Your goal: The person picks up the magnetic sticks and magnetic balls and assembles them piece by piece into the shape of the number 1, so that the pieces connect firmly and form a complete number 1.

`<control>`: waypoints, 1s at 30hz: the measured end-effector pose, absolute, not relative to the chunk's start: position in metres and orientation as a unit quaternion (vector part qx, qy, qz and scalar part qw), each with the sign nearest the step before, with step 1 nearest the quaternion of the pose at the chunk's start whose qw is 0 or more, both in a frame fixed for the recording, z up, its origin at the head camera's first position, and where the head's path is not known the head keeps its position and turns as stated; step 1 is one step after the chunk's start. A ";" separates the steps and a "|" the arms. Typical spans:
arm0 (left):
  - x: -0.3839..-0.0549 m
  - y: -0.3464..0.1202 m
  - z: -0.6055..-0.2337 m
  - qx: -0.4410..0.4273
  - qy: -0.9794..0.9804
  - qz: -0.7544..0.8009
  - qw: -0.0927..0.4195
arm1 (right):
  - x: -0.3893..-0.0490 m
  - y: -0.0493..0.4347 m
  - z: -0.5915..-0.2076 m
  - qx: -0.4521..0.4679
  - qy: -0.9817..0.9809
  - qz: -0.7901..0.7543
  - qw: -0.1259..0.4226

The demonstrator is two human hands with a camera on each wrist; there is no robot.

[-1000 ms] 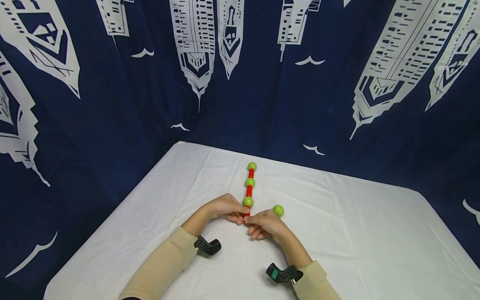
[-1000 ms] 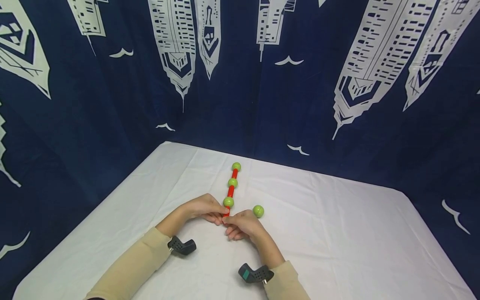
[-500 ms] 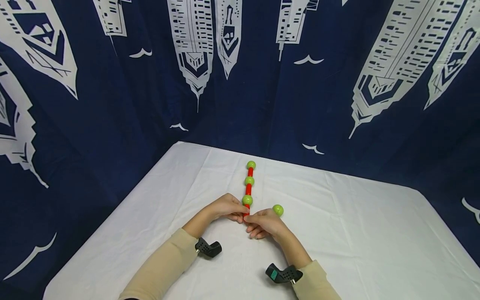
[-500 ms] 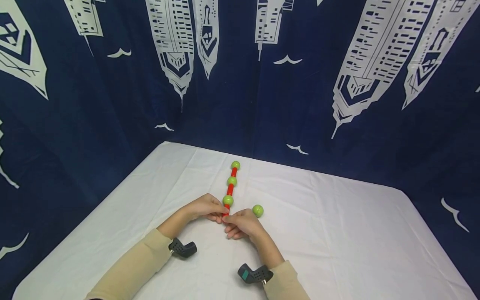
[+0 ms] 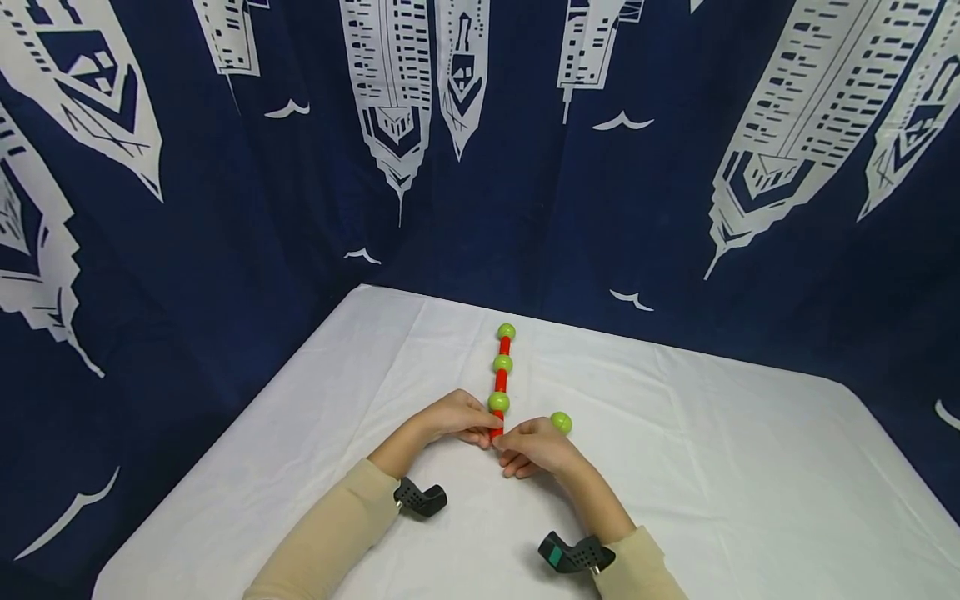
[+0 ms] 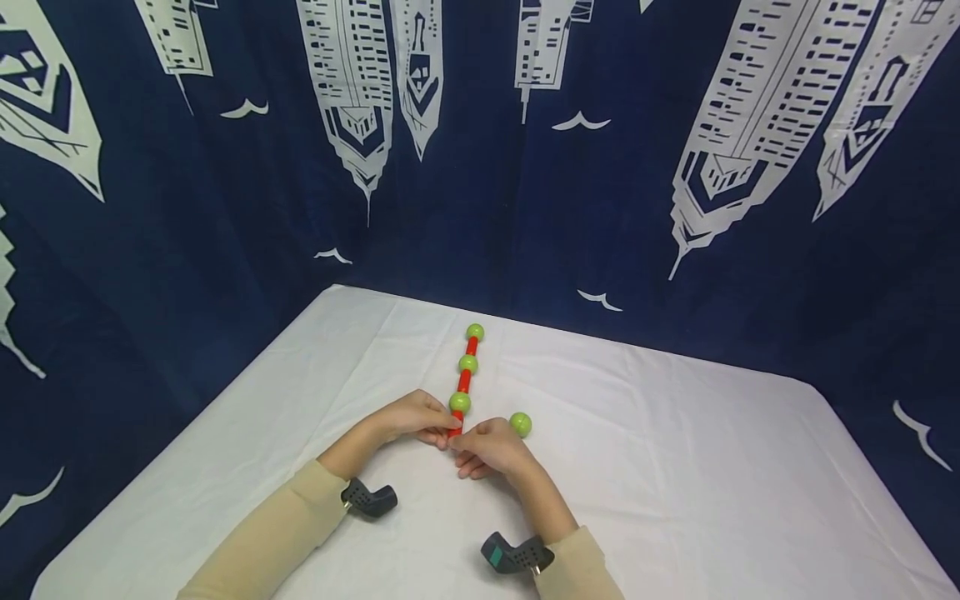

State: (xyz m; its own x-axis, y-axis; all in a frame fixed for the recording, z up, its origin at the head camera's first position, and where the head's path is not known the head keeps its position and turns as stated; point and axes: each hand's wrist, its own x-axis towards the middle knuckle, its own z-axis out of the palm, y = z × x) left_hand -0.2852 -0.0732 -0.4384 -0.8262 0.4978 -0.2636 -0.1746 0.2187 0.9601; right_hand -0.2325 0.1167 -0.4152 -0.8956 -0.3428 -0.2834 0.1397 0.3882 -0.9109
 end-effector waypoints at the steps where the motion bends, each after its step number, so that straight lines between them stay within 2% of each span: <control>1: -0.285 -0.073 -0.438 0.110 0.730 0.616 0.274 | -0.232 0.118 -0.414 -0.067 0.807 -0.546 0.215; 14: -0.285 -0.071 -0.438 0.101 0.741 0.605 0.273 | -0.232 0.152 -0.393 -0.139 0.807 -0.565 0.096; 24: -0.282 -0.071 -0.435 0.104 0.746 0.600 0.270 | -0.237 0.176 -0.403 -0.111 0.787 -0.605 -0.041; 27: -0.282 -0.071 -0.435 0.103 0.746 0.601 0.268 | -0.239 0.181 -0.410 -0.089 0.794 -0.594 -0.095; 30: -0.283 -0.070 -0.435 0.102 0.745 0.603 0.267 | -0.241 0.184 -0.418 -0.061 0.811 -0.568 -0.126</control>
State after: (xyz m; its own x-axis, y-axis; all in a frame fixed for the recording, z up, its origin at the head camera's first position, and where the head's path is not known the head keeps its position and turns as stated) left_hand -0.2827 -0.0702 -0.4355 -0.8364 0.4744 -0.2745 -0.1695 0.2523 0.9527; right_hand -0.2408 0.1842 -0.4182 -0.9606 0.0443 0.2745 -0.2430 0.3464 -0.9061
